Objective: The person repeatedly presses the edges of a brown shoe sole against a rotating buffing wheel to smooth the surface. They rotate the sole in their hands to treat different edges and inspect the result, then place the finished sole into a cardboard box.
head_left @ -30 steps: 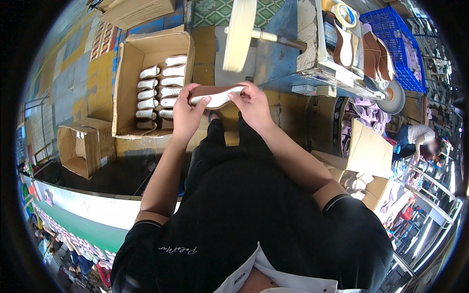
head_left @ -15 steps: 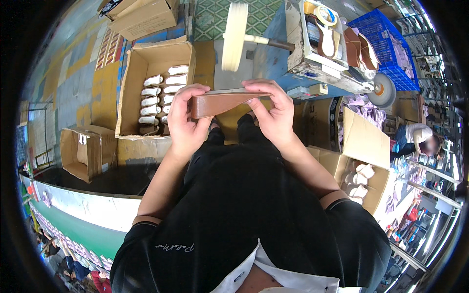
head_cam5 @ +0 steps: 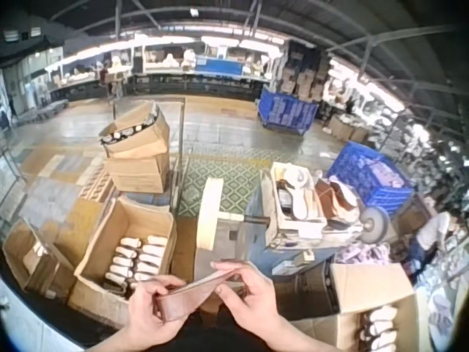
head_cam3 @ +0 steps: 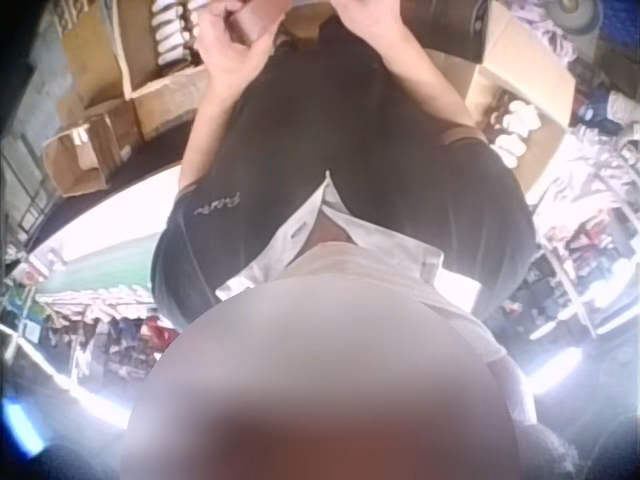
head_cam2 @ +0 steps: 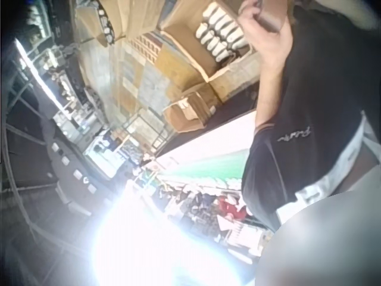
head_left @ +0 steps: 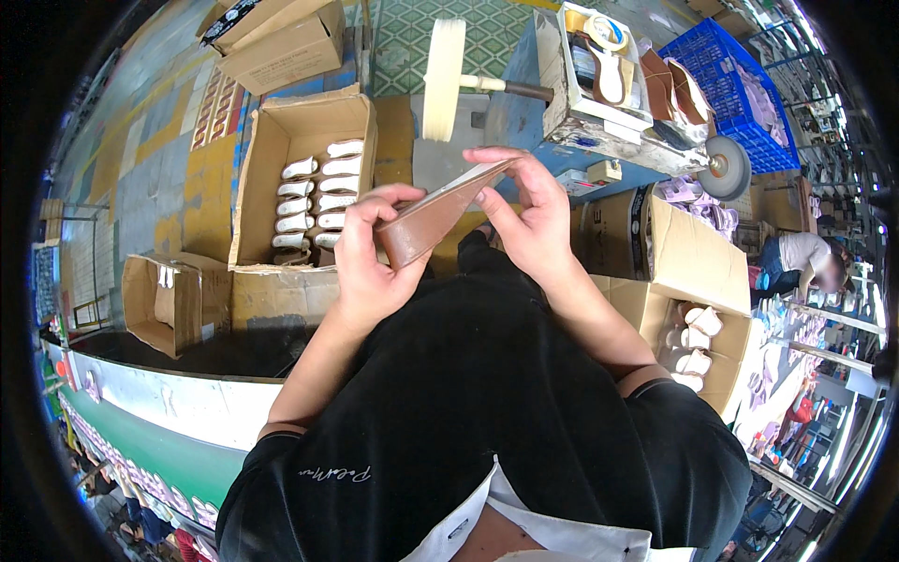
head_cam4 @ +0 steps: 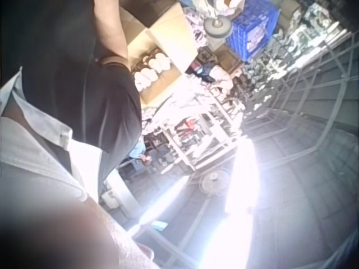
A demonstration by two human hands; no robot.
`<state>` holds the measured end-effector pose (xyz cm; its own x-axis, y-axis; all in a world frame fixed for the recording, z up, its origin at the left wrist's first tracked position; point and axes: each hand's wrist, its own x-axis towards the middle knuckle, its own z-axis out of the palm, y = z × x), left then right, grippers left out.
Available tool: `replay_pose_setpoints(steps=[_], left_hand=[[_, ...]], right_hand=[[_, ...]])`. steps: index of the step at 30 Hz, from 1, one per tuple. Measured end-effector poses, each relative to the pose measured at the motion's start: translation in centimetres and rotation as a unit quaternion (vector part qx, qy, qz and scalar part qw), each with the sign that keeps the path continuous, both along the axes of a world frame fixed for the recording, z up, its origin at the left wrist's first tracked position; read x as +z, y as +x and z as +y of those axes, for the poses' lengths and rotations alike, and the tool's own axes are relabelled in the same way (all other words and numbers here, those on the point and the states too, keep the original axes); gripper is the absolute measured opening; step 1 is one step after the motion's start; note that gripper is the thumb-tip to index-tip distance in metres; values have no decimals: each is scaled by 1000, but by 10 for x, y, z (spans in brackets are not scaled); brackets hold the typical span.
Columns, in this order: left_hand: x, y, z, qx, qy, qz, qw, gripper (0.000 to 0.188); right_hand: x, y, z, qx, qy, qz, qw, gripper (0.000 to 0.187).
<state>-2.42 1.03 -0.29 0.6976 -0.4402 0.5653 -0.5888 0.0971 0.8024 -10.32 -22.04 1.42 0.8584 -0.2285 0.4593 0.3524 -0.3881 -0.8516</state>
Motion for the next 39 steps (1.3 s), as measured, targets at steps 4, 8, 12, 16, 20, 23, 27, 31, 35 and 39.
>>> replay_pose_setpoints(steps=[4,8,12,16,20,23,27,31,35,39], left_hand=[[10,-10,1,7,40,-31,999,55],[18,-17,1,47,89,-44,994,57],[20,-21,-1,59,72,-31,995,56],[19,-20,-1,70,67,-62,993,58],[17,-24,-1,75,65,-92,991,61],[16,-29,-3,88,58,-97,990,64],[16,-34,-3,95,66,-102,988,63],[16,-34,-4,96,61,-116,987,61],[13,-34,-6,96,56,-103,988,61],[10,-32,-4,110,57,-89,988,64]], right_hand=[[4,-2,6,-58,-21,-8,998,44],[10,-6,14,-100,-24,1,995,57],[18,-16,21,-87,-43,12,995,67],[20,-20,26,-78,-111,0,991,75],[15,-12,36,-5,125,19,992,71],[15,-7,38,36,216,15,976,60],[19,-1,37,31,248,74,965,42],[21,5,37,9,249,73,966,29],[25,7,36,6,261,93,961,34],[33,-3,41,74,278,98,953,62]])
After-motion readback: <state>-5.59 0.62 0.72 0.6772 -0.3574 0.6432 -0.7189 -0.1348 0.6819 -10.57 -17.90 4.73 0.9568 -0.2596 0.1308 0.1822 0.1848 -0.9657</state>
